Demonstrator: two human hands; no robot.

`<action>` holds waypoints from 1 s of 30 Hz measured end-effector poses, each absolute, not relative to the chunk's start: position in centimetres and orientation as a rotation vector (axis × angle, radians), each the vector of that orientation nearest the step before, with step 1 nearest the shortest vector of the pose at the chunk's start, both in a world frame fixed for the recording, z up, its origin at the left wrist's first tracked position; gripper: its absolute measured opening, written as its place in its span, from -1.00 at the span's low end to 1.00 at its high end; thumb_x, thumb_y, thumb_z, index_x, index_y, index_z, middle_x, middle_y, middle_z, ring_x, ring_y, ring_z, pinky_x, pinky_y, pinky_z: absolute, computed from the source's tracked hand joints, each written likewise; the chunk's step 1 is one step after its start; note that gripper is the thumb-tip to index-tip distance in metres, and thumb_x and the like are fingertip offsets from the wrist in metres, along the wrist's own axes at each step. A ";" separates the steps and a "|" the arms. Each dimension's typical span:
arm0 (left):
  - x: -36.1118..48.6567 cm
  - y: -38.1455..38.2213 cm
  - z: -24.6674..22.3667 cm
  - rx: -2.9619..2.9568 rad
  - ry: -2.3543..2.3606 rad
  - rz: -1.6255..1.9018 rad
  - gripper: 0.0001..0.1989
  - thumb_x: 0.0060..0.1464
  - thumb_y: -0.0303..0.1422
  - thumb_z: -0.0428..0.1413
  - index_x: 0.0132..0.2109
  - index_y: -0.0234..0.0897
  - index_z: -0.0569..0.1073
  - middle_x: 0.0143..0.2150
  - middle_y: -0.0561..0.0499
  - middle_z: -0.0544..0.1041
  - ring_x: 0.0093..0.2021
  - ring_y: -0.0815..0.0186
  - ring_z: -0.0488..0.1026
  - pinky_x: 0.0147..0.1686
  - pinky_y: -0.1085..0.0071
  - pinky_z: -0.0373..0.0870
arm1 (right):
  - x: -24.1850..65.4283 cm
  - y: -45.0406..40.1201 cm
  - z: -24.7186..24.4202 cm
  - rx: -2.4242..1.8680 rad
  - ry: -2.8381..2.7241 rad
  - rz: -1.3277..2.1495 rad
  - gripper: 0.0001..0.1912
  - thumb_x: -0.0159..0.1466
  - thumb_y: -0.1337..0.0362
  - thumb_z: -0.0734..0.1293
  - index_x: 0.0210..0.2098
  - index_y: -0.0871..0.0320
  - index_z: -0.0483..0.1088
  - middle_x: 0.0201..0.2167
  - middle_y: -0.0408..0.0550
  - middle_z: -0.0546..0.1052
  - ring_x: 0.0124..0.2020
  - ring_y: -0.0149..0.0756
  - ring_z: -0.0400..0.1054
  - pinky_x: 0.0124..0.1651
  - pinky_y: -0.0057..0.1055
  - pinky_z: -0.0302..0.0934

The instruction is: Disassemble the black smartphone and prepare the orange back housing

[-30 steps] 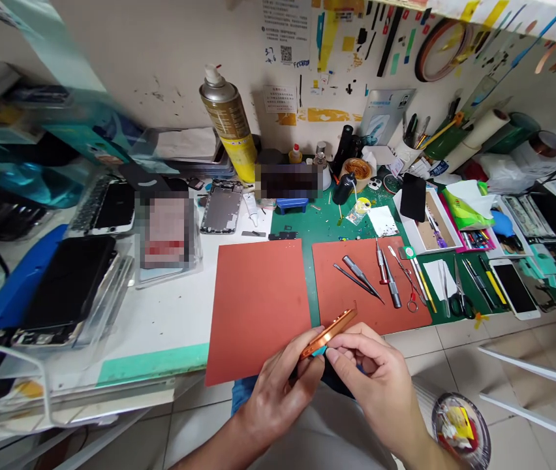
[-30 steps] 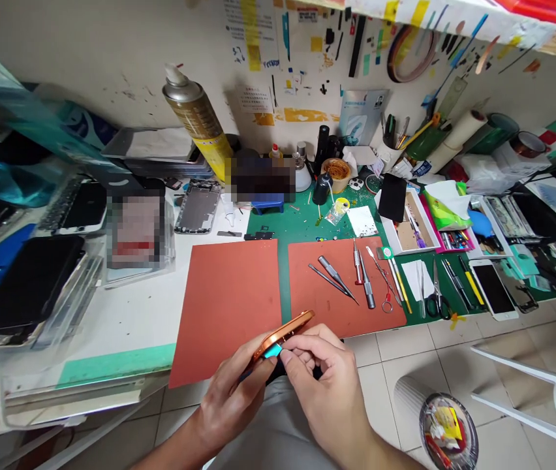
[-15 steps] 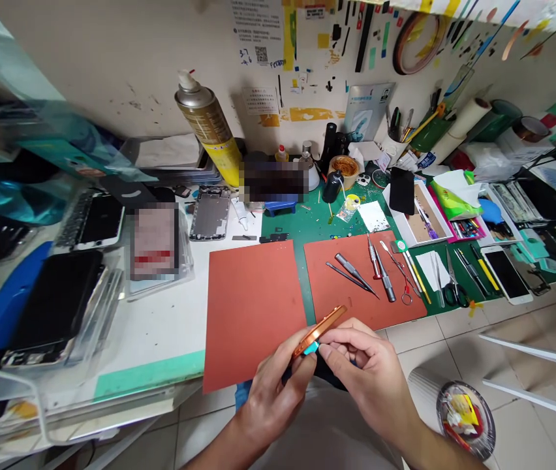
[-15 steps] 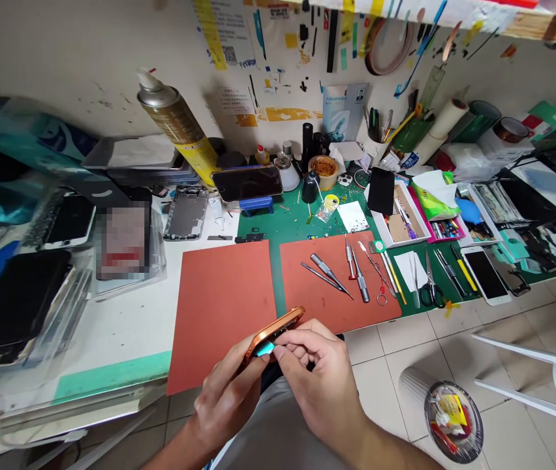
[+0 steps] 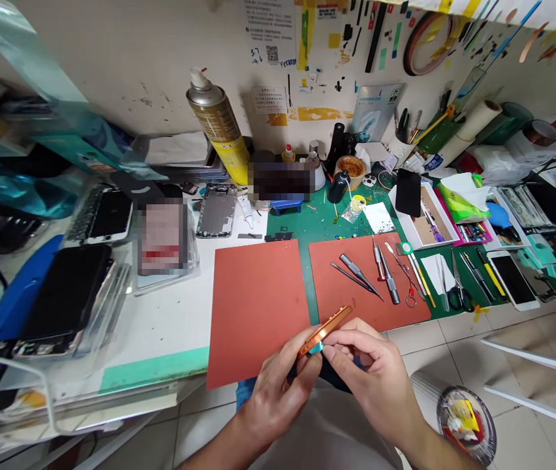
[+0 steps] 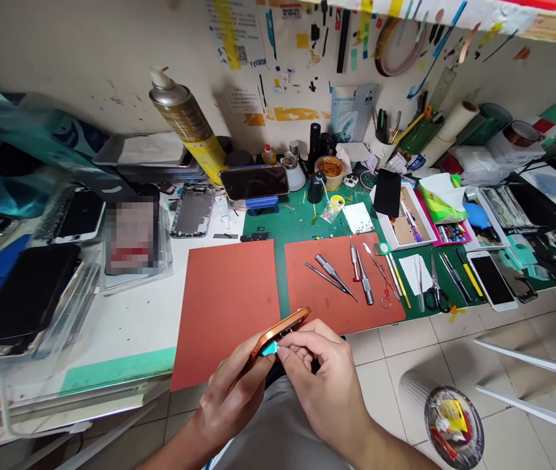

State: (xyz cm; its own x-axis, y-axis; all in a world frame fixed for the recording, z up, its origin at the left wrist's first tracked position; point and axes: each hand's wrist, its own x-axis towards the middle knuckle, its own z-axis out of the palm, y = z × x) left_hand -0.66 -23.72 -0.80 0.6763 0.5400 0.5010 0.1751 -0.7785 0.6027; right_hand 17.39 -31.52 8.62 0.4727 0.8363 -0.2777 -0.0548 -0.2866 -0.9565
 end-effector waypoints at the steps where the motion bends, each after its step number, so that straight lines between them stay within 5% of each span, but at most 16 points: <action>1: -0.6 -23.7 -0.7 2.409 0.525 0.961 -0.35 0.36 -0.57 0.18 0.48 0.01 0.36 0.37 -0.06 0.59 0.22 0.14 0.66 0.18 0.37 0.63 | 17.4 -31.6 8.6 -1.630 -0.701 1.013 -0.79 0.41 0.08 0.48 -0.20 0.03 0.74 -0.31 -0.07 0.54 -0.37 -0.33 0.38 -0.33 -0.41 0.32; 9: -0.2 -23.5 -0.2 2.465 0.509 0.957 -0.46 0.34 -0.63 0.12 0.36 -0.11 0.45 0.32 -0.13 0.62 0.19 0.15 0.68 0.13 0.35 0.64 | 18.1 -31.7 8.0 -1.570 -1.154 0.785 -0.74 0.54 0.36 0.33 0.03 0.00 0.66 -0.19 -0.04 0.58 -0.18 -0.26 0.52 -0.16 -0.36 0.44; 15: 0.7 -21.8 0.9 2.115 0.443 1.004 -0.53 0.30 -0.71 0.07 0.20 -0.16 0.49 0.14 -0.15 0.66 0.01 0.26 0.69 -0.05 0.45 0.62 | 20.7 -31.9 7.1 -1.517 -1.684 0.138 -0.62 0.43 0.64 0.33 0.16 0.28 0.54 -0.16 0.09 0.55 -0.22 -0.23 0.40 -0.22 -0.28 0.34; 19: 0.9 -20.8 2.0 1.780 0.529 0.787 -0.75 0.39 -0.60 0.12 0.02 -0.13 0.50 -0.16 0.03 0.63 -0.25 0.39 0.61 -0.22 0.54 0.56 | 22.3 -31.3 7.2 -1.437 -1.974 -0.086 -0.70 0.46 0.60 0.33 0.14 0.39 0.54 -0.18 0.14 0.59 -0.25 -0.19 0.31 -0.28 -0.24 0.17; 23: 1.1 -20.4 2.9 1.441 0.586 0.592 -0.95 0.42 -0.39 0.20 -0.09 -0.14 0.54 -0.22 0.07 0.62 -0.27 0.40 0.57 -0.24 0.56 0.52 | 22.8 -30.1 8.3 -1.438 -2.107 -0.064 -0.72 0.54 0.54 0.24 0.11 0.38 0.55 -0.24 0.09 0.60 -0.28 -0.18 0.25 -0.26 -0.22 0.11; 30: 1.2 -20.3 3.2 1.305 0.623 0.443 -0.80 0.40 -0.17 0.25 -0.14 -0.19 0.56 -0.26 0.04 0.57 -0.31 0.38 0.47 -0.26 0.51 0.45 | 22.7 -29.3 9.8 -1.432 -2.249 -0.112 -0.64 0.59 0.51 0.16 0.00 0.39 0.61 -0.39 0.00 0.54 -0.30 -0.17 0.18 -0.24 -0.20 0.03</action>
